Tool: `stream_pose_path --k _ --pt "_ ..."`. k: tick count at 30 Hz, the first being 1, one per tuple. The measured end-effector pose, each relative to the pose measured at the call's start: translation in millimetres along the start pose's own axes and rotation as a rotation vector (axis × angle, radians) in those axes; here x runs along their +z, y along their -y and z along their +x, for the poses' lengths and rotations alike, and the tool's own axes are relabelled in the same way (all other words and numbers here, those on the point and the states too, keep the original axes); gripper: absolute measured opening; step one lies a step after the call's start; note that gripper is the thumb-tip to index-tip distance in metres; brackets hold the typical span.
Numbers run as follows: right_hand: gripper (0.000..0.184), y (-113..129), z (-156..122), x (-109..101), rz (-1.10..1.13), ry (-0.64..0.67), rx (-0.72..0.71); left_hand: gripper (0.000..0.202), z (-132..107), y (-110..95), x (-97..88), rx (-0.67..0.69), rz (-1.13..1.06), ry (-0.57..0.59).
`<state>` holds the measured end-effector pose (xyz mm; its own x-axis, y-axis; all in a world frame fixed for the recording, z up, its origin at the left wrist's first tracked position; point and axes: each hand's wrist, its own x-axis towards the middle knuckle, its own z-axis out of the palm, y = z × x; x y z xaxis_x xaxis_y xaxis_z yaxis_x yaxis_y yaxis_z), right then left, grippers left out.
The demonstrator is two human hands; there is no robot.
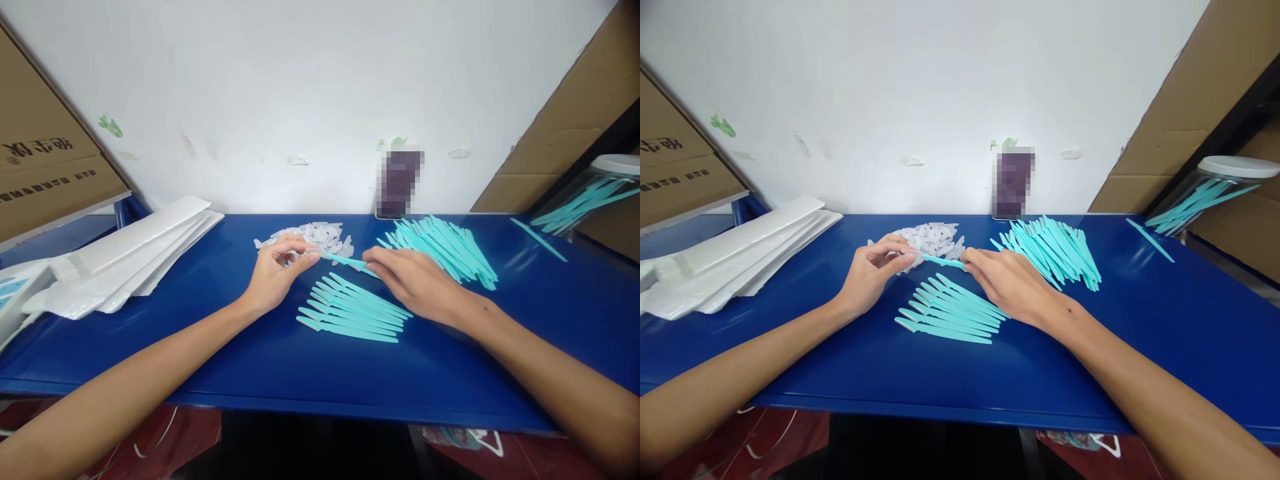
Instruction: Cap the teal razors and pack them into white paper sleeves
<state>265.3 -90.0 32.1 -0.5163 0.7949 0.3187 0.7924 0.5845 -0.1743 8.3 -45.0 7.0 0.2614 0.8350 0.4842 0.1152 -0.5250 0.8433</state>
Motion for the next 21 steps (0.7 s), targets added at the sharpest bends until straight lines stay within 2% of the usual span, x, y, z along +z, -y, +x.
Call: stream_pose_path --k 4,7,9,12,15,18,21 --pt "0.029 9 0 5 0.063 -0.048 -0.083 0.016 -3 -3 0.4 0.175 0.192 0.062" --pt "0.026 10 0 5 0.082 -0.107 -0.058 0.019 1 -3 -9.1 0.356 0.554 0.108" --pt "0.023 5 0 5 0.048 -0.122 0.003 0.025 6 0 -16.5 0.405 0.811 0.155" --pt "0.024 -5 0 7 -0.003 -0.058 0.081 0.033 9 5 -21.3 0.347 1.038 0.251" --pt "0.029 -12 -1 9 -0.043 0.017 0.103 0.036 8 9 -18.0 0.276 1.085 0.32" --pt "0.03 -11 -1 9 -0.107 0.026 0.099 0.037 5 11 -14.3 0.233 1.076 0.312" --pt "0.031 -6 -2 5 -0.07 0.118 0.05 0.035 5 13 -15.0 0.206 1.072 0.297"
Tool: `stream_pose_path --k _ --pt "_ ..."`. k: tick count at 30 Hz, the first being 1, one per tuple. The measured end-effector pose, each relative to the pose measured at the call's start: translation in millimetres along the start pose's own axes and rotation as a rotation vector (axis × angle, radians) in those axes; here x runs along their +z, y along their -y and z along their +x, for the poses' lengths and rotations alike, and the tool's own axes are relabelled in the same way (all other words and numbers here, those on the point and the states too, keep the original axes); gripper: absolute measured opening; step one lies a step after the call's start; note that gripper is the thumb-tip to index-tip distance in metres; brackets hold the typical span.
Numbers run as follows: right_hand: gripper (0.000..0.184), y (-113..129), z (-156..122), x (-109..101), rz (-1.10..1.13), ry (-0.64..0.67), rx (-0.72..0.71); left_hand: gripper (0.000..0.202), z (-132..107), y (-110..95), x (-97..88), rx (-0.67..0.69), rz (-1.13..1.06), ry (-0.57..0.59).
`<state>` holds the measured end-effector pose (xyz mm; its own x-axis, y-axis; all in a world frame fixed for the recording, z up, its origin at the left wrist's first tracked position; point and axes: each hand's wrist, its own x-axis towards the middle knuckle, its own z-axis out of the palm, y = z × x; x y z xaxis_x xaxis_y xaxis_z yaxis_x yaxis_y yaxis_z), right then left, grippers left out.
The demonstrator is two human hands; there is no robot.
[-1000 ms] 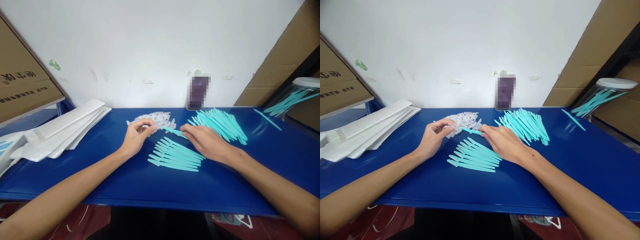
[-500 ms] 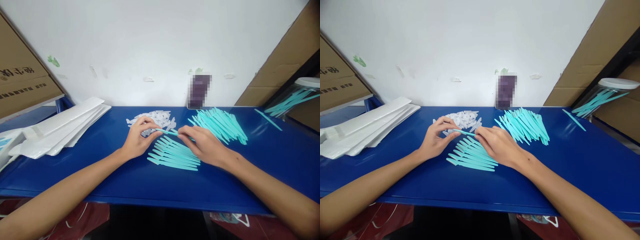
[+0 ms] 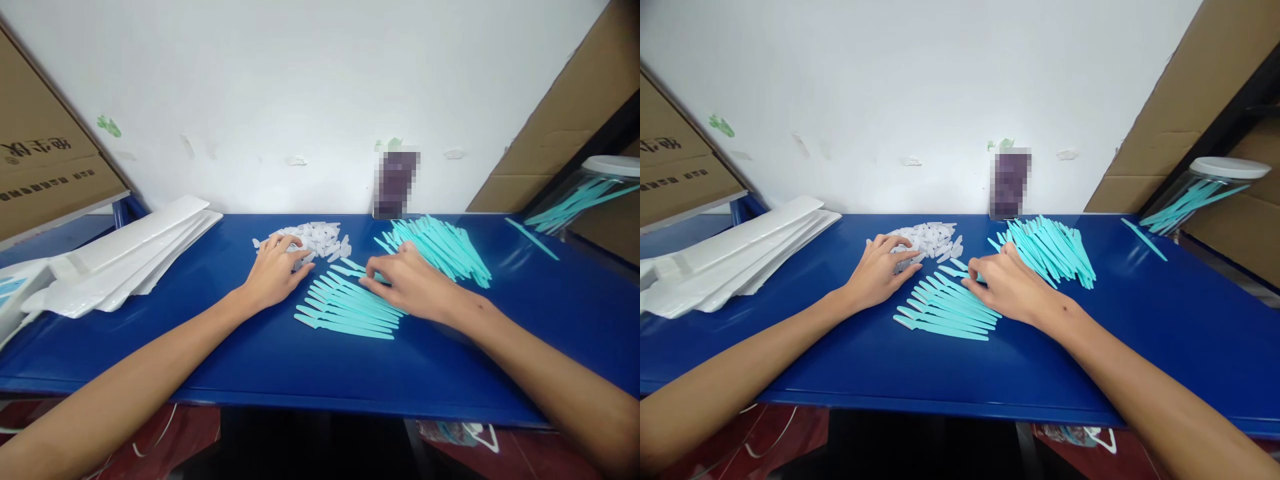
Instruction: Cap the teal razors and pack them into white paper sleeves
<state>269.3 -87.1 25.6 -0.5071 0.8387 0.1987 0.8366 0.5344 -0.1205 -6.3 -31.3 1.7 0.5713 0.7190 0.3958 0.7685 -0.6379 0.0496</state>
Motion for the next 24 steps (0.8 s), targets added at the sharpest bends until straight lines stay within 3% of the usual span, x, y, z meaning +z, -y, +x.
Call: stream_pose_path --k 3,7,11,14,17,20,24 --pt "0.029 4 -2 -4 0.067 0.116 -0.015 0.03 0 3 1.1 0.004 -0.014 0.005" --pt "0.02 6 -2 -9 0.135 0.227 0.12 0.023 1 2 1.4 0.028 -0.069 -0.073" --pt "0.015 4 -2 -12 0.194 0.291 0.175 0.018 2 -5 -2.6 -0.001 -0.312 -0.184" --pt "0.017 2 -2 -10 0.177 0.212 0.068 0.016 2 -11 -6.2 -0.092 -0.557 -0.235" --pt "0.02 1 -2 -8 0.174 0.078 -0.007 0.021 1 -14 -7.1 -0.168 -0.669 -0.236" --pt "0.02 2 -2 -6 0.225 -0.017 0.008 0.024 0 -15 -5.0 -0.17 -0.69 -0.226" --pt "0.02 5 -2 -5 0.243 -0.034 0.04 0.026 1 -16 -3.0 -0.204 -0.779 -0.205"
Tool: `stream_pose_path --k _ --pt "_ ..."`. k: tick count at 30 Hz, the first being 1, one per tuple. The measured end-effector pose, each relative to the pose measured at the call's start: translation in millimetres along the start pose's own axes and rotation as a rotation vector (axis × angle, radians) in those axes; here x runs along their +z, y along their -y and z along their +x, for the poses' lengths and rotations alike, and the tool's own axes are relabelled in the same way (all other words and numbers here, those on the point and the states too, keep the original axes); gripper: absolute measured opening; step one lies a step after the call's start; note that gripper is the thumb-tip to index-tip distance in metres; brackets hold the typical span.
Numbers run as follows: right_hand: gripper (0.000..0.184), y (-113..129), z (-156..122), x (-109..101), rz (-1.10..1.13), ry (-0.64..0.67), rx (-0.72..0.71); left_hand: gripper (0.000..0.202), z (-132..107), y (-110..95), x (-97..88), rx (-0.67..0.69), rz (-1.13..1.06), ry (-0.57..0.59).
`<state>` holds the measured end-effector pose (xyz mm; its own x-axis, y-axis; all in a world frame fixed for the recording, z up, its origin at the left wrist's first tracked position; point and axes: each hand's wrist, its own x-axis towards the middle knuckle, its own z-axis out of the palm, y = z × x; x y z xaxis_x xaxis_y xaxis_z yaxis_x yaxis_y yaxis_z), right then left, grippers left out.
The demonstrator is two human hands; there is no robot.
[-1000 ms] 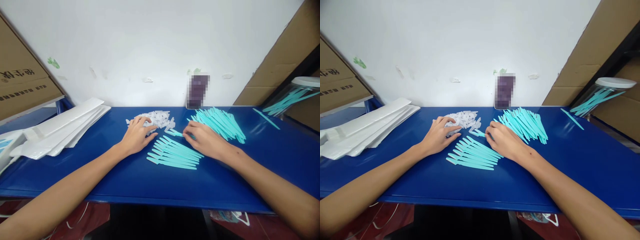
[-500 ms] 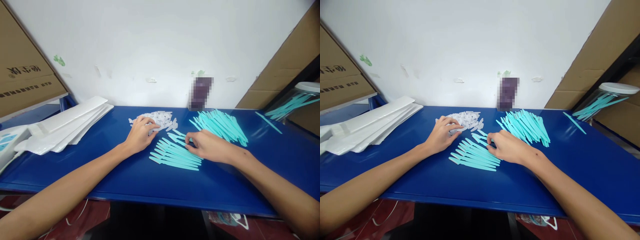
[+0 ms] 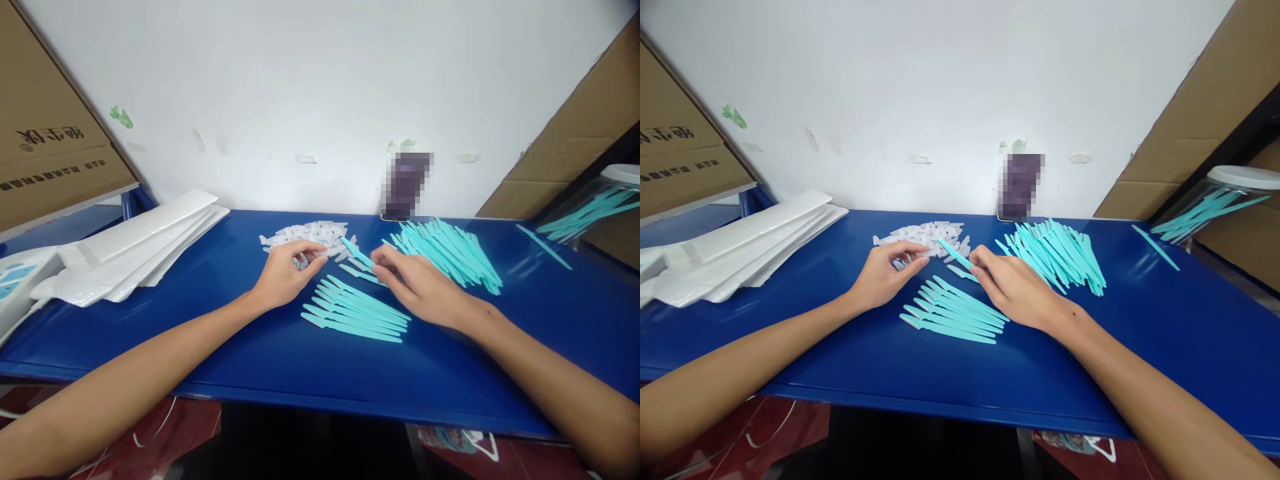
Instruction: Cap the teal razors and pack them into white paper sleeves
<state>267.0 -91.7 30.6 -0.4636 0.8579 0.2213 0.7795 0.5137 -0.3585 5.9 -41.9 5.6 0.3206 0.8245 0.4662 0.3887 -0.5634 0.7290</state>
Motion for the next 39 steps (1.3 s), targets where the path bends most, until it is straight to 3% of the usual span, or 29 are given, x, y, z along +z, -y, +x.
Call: stream_pose_path --k 6,10,19,24,27,32,39 --pt "0.019 -1 -2 3 -0.032 -0.016 -0.055 0.026 6 2 -0.3 -0.295 -0.555 -0.036" --pt "0.019 1 -2 4 -0.035 -0.045 -0.074 0.022 9 5 -1.6 -0.36 -0.755 -0.081" --pt "0.015 4 -3 7 -0.032 -0.158 -0.211 0.024 9 1 -2.1 -0.429 -0.91 0.0" --pt "0.015 4 -3 9 -0.065 -0.176 -0.212 0.045 8 -3 -0.7 -0.495 -0.979 0.099" --pt "0.017 4 -3 9 -0.071 -0.169 -0.21 0.036 8 -4 0.1 -0.5 -0.957 0.127" --pt "0.017 4 -2 9 -0.078 -0.179 -0.203 0.018 7 -7 0.2 -0.433 -0.944 0.093" --pt "0.022 5 -2 8 -0.106 -0.253 -0.198 0.034 9 -5 -0.3 -0.442 -0.859 0.003"
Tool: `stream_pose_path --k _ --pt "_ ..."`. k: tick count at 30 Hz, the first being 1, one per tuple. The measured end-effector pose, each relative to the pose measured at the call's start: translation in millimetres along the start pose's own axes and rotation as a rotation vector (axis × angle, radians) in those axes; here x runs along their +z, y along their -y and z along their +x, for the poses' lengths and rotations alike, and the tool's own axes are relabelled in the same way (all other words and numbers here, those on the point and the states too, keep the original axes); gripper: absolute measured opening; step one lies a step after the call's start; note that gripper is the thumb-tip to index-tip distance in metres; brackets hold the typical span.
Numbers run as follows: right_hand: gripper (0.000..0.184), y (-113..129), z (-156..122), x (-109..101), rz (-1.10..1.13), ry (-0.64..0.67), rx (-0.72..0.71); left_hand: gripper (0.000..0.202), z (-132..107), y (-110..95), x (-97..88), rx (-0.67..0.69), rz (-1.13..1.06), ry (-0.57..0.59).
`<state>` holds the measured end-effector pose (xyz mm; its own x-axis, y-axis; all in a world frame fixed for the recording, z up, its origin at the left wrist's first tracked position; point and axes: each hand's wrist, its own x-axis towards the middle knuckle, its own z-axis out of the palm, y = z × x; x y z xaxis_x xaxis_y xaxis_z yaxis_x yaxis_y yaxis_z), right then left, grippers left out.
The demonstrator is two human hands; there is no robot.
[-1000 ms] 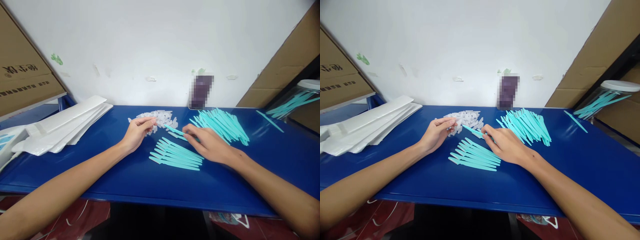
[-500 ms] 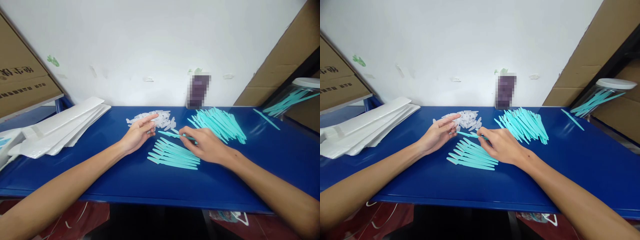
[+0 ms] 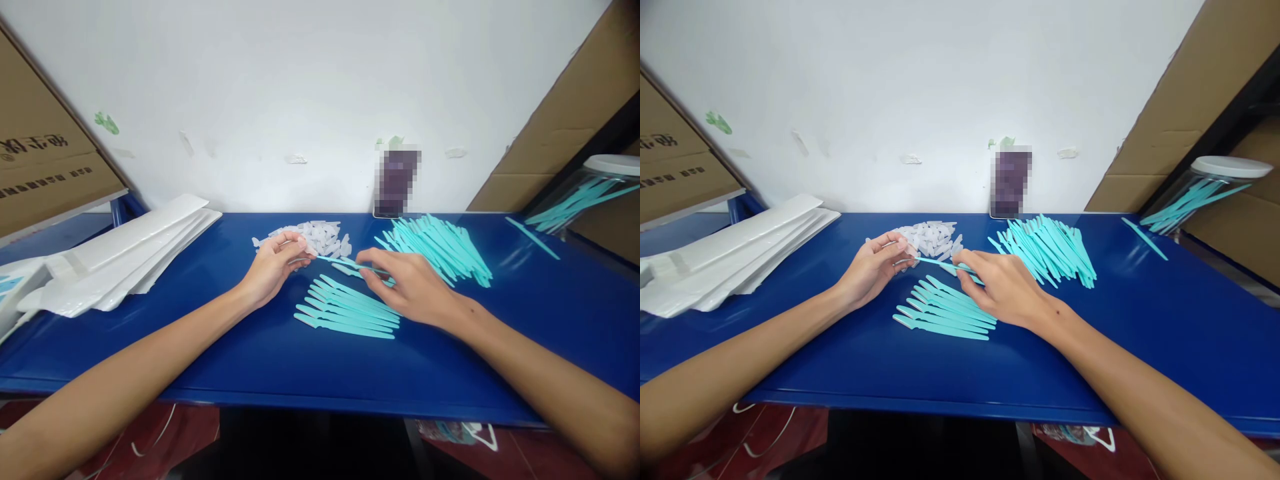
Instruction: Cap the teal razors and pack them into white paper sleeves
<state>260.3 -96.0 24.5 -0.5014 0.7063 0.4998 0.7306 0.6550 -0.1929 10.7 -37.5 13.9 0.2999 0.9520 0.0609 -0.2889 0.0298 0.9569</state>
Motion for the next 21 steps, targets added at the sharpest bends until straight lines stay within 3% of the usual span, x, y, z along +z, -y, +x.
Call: stream_pose_path --k 5,14,21 --pt "0.027 -1 -1 2 -0.032 -0.037 -0.015 0.038 0 0 -0.4 0.023 0.018 -0.046" --pt "0.029 -3 -1 3 -0.044 -0.033 -0.008 0.042 -2 -1 0.2 0.033 0.083 -0.005" --pt "0.027 0 -2 6 -0.004 -0.028 -0.06 0.032 -11 4 2.8 0.194 0.408 0.165"
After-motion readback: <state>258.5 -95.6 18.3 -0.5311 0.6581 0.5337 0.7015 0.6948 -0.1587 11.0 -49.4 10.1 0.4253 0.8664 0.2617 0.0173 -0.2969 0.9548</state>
